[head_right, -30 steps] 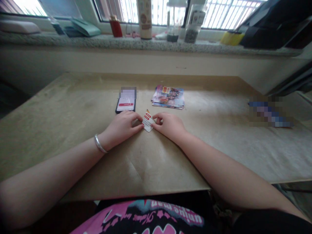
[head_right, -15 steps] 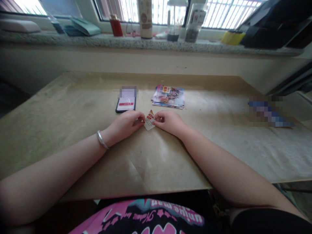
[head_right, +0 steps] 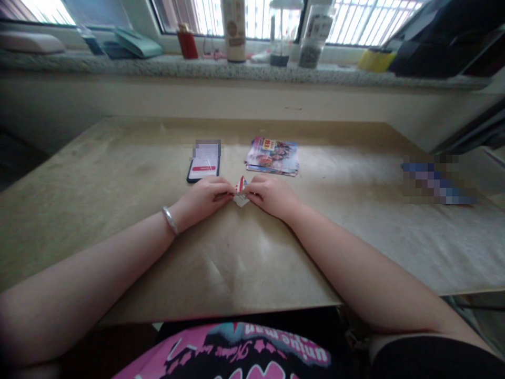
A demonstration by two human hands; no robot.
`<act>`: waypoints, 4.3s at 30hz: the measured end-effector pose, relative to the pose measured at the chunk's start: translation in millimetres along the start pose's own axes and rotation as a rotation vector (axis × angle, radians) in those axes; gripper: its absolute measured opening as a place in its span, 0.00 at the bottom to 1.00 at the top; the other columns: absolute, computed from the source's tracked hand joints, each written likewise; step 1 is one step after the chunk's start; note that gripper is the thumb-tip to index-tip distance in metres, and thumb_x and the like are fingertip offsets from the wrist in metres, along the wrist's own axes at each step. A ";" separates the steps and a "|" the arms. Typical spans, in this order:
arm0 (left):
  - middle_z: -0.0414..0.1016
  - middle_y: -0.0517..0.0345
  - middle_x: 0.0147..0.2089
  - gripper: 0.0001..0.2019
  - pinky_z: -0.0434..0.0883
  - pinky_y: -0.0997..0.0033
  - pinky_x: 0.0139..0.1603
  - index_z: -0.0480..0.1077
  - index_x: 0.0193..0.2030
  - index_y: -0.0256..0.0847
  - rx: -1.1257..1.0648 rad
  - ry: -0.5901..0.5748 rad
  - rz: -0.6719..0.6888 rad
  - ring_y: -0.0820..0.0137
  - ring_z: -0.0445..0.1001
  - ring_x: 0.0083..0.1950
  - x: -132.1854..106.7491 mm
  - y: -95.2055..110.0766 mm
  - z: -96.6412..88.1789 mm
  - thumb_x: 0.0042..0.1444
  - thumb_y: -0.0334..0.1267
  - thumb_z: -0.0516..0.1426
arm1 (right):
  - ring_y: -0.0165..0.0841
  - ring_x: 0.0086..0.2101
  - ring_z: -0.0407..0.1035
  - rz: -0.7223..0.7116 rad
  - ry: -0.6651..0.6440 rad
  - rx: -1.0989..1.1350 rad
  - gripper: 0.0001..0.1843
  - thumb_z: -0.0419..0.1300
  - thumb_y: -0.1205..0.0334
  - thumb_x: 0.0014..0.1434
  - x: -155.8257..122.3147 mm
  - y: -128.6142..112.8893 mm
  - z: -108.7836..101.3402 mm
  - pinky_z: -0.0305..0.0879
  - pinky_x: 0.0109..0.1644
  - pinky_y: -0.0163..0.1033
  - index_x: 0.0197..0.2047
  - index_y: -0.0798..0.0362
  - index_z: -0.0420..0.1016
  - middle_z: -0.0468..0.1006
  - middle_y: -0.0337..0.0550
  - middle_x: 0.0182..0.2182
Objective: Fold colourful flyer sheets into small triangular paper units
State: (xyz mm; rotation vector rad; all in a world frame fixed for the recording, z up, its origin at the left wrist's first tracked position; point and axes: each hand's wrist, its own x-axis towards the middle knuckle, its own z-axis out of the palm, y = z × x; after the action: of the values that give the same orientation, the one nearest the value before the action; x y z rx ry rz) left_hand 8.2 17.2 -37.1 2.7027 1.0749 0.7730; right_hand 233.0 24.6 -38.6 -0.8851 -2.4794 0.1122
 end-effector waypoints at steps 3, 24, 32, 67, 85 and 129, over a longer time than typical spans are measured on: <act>0.77 0.54 0.38 0.07 0.69 0.69 0.43 0.76 0.39 0.40 0.004 0.007 0.044 0.69 0.73 0.39 -0.4 -0.5 -0.4 0.59 0.31 0.56 | 0.34 0.35 0.68 -0.044 -0.013 -0.057 0.11 0.56 0.62 0.62 -1.3 -1.1 -1.4 0.62 0.40 0.38 0.41 0.50 0.80 0.76 0.46 0.33; 0.77 0.56 0.39 0.10 0.66 0.71 0.39 0.77 0.40 0.44 0.189 -0.089 0.104 0.70 0.71 0.38 -1.6 6.5 -10.8 0.62 0.34 0.53 | 0.35 0.39 0.70 -0.027 -0.087 -0.044 0.14 0.54 0.66 0.61 -3.8 -7.3 -5.7 0.64 0.43 0.38 0.44 0.49 0.80 0.77 0.46 0.37; 0.77 0.56 0.42 0.11 0.67 0.70 0.42 0.76 0.41 0.44 0.242 -0.122 0.150 0.69 0.71 0.41 -3.0 8.3 -14.3 0.64 0.36 0.51 | 0.34 0.40 0.70 -0.057 -0.093 -0.065 0.14 0.54 0.66 0.61 -3.7 -8.4 -9.6 0.64 0.46 0.39 0.43 0.48 0.81 0.78 0.44 0.40; 0.78 0.55 0.44 0.11 0.70 0.69 0.43 0.77 0.37 0.41 0.251 -0.153 0.118 0.68 0.73 0.41 -10.8 5.3 -25.5 0.61 0.34 0.52 | 0.34 0.38 0.72 0.060 -0.109 0.019 0.10 0.55 0.69 0.56 -17.8 2.6 -23.1 0.65 0.46 0.39 0.34 0.52 0.78 0.80 0.43 0.36; 0.75 0.51 0.51 0.12 0.70 0.63 0.53 0.74 0.48 0.41 0.196 -0.083 0.228 0.65 0.71 0.51 -8.8 5.8 -15.4 0.63 0.37 0.51 | 0.38 0.42 0.70 0.249 0.041 0.019 0.11 0.58 0.64 0.56 -7.2 -5.6 -1.4 0.65 0.49 0.44 0.40 0.51 0.80 0.80 0.46 0.40; 0.70 0.51 0.42 0.15 0.69 0.65 0.46 0.72 0.49 0.38 0.190 -0.150 0.009 0.65 0.69 0.43 -7.8 14.3 -13.9 0.59 0.44 0.57 | 0.42 0.49 0.69 0.123 -0.075 -0.012 0.16 0.60 0.56 0.57 -3.9 -24.1 -8.6 0.64 0.56 0.49 0.46 0.52 0.77 0.78 0.47 0.48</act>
State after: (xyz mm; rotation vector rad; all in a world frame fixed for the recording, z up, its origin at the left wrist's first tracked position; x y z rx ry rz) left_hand 5.0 0.5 -24.0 2.8687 1.1553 0.4810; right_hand 226.0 2.5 -27.0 -1.0564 -2.4955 0.1749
